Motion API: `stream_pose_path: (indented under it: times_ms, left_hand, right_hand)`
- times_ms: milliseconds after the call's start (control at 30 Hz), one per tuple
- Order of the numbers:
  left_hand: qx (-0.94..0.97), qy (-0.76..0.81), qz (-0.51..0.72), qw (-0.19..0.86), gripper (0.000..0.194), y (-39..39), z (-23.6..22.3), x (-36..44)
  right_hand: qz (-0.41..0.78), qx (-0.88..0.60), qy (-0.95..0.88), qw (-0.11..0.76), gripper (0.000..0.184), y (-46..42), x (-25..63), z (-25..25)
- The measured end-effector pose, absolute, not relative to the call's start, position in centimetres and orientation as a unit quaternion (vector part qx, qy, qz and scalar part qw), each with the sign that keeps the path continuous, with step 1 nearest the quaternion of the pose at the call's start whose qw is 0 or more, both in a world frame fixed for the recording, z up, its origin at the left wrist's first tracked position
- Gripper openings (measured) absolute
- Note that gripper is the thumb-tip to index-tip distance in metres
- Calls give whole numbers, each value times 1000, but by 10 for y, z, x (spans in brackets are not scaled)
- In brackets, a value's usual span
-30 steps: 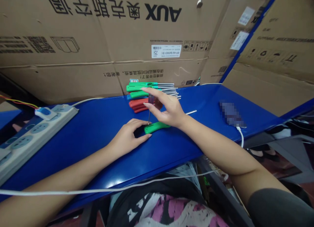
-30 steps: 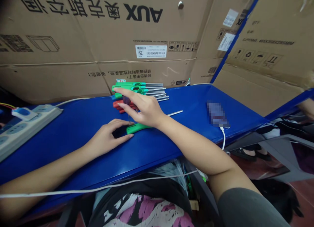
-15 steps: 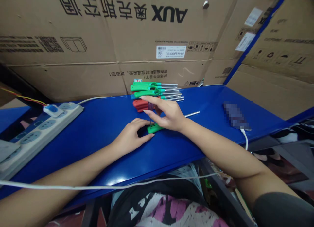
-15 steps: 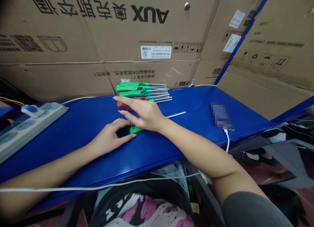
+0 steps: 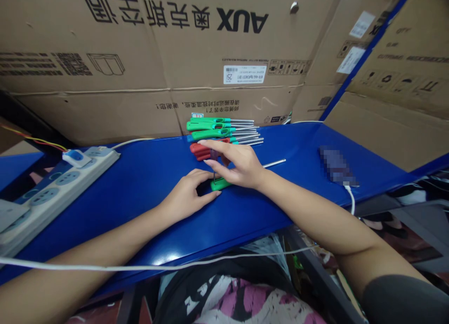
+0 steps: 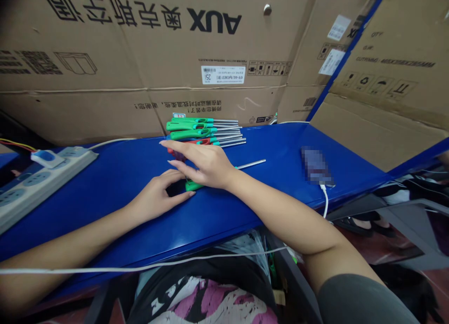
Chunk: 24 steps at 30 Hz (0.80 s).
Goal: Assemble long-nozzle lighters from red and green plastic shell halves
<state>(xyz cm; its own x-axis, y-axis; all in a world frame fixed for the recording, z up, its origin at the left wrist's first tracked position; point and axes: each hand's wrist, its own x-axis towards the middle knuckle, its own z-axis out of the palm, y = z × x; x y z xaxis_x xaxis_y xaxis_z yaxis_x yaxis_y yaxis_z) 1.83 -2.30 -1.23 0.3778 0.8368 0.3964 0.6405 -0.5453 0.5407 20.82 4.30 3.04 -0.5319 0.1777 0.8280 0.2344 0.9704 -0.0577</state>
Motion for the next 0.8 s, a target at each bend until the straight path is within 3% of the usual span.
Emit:
stream_pose_path:
  times_ms: [300,567,800]
  left_hand:
    - [815,453,326,155,31,-23,-13,18]
    - [820,443,327,155,26,-23,-9,20]
    - [817,449,328,150,26,-24,-10,20]
  right_hand:
    - [-3,-135,-886,444,40,44,208,29]
    - [118,-90,-897,416,42,42,208,37]
    - [112,-129,-894,414,35,44,210,38]
